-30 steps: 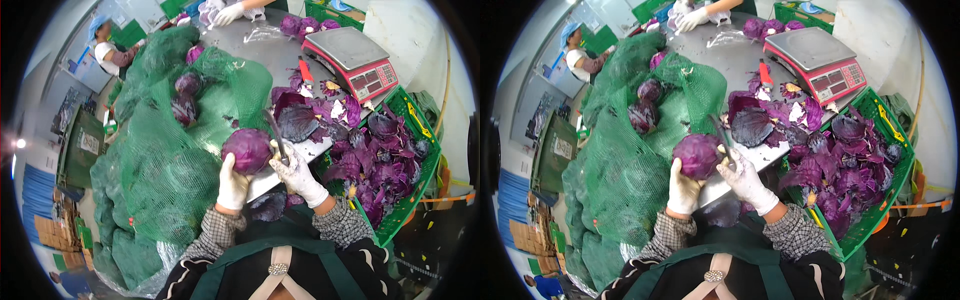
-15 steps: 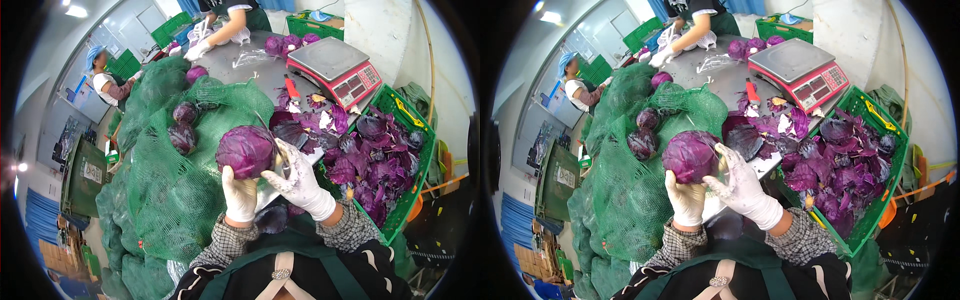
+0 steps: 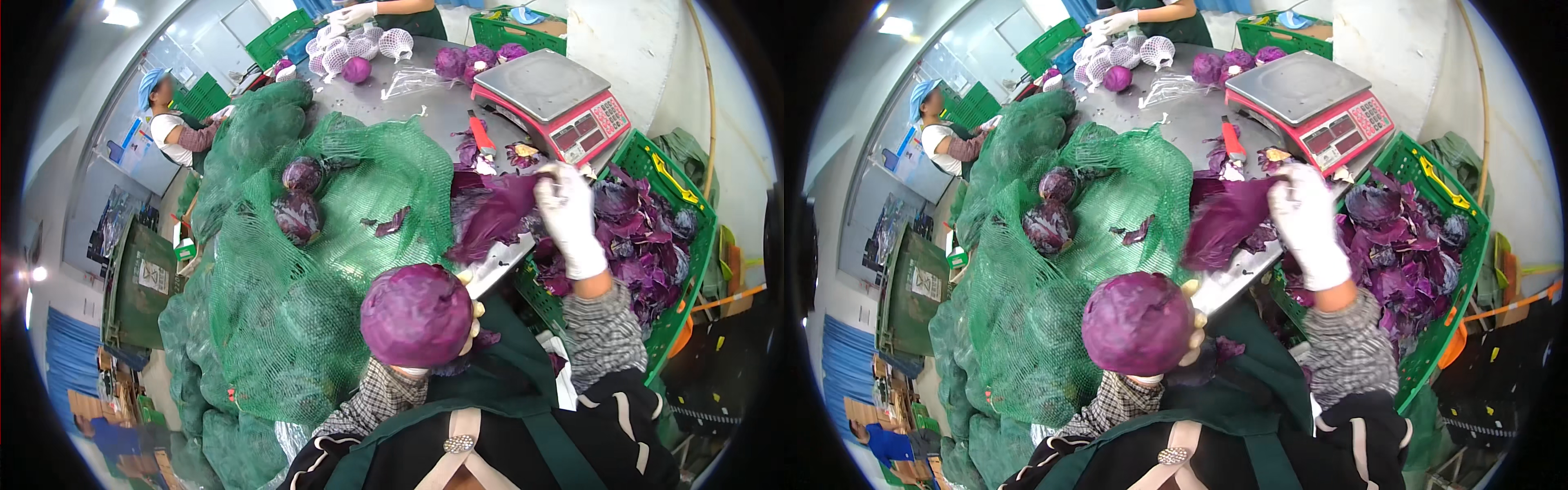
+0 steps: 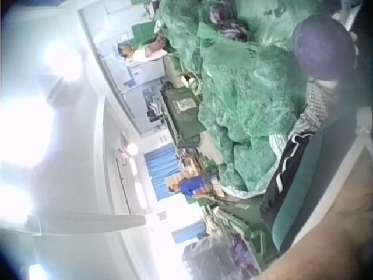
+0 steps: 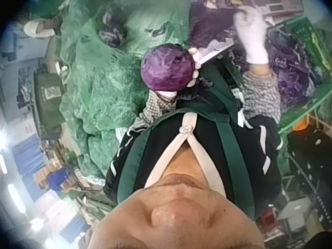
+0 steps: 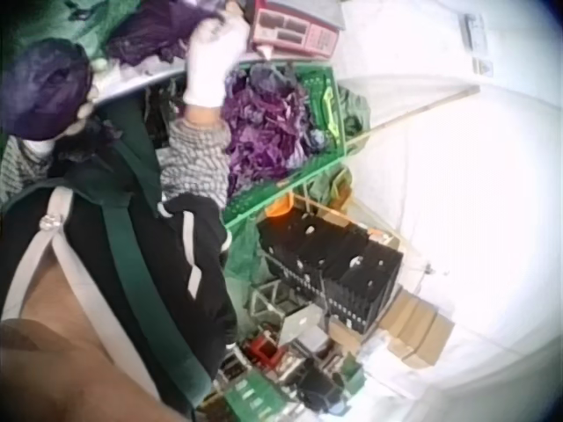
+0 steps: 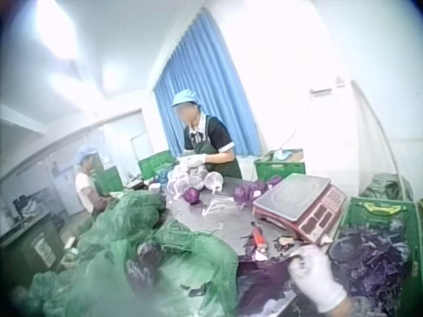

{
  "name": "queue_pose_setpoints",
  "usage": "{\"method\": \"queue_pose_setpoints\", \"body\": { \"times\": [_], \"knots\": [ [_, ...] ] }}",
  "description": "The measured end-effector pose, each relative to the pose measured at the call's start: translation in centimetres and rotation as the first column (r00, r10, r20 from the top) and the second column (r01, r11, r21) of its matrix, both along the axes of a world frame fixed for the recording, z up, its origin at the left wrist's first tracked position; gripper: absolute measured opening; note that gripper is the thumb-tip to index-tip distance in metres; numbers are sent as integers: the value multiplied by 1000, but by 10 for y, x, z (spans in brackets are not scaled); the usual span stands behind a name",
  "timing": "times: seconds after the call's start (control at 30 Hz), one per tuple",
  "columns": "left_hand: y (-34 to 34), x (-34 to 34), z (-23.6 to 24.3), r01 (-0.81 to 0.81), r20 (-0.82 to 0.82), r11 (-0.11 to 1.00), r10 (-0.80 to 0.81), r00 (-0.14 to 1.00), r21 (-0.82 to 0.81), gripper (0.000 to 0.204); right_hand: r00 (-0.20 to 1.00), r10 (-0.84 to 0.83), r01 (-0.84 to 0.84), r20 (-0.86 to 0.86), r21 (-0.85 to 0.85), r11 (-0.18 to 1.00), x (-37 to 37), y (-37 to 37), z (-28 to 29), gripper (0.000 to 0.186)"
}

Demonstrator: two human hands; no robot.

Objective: The person is trimming and peeling the outer leaves of red cabbages using a small knife.

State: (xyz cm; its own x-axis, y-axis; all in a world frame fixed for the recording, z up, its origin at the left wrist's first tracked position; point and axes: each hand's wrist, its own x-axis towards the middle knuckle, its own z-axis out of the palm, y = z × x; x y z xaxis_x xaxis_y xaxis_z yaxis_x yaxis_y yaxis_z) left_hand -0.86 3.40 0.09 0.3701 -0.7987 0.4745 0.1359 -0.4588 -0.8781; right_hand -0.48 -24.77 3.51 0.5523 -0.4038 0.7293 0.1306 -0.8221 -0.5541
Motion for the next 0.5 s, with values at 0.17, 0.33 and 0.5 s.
{"method": "queue_pose_setpoints", "body": {
  "times": [0.17,0.33,0.5],
  "knots": [
    [0,10,5,-671,957,728,72,280,142,70,963,-268,267,-8,-70,961,-71,-85,-33,21],
    [15,42,10,-967,907,70,-369,203,245,75,790,609,-311,64,899,309,-74,57,18,42],
    [-1,52,38,-965,609,26,-771,-186,-261,94,686,697,-504,209,827,249,-45,92,-24,43]
  ]
}}
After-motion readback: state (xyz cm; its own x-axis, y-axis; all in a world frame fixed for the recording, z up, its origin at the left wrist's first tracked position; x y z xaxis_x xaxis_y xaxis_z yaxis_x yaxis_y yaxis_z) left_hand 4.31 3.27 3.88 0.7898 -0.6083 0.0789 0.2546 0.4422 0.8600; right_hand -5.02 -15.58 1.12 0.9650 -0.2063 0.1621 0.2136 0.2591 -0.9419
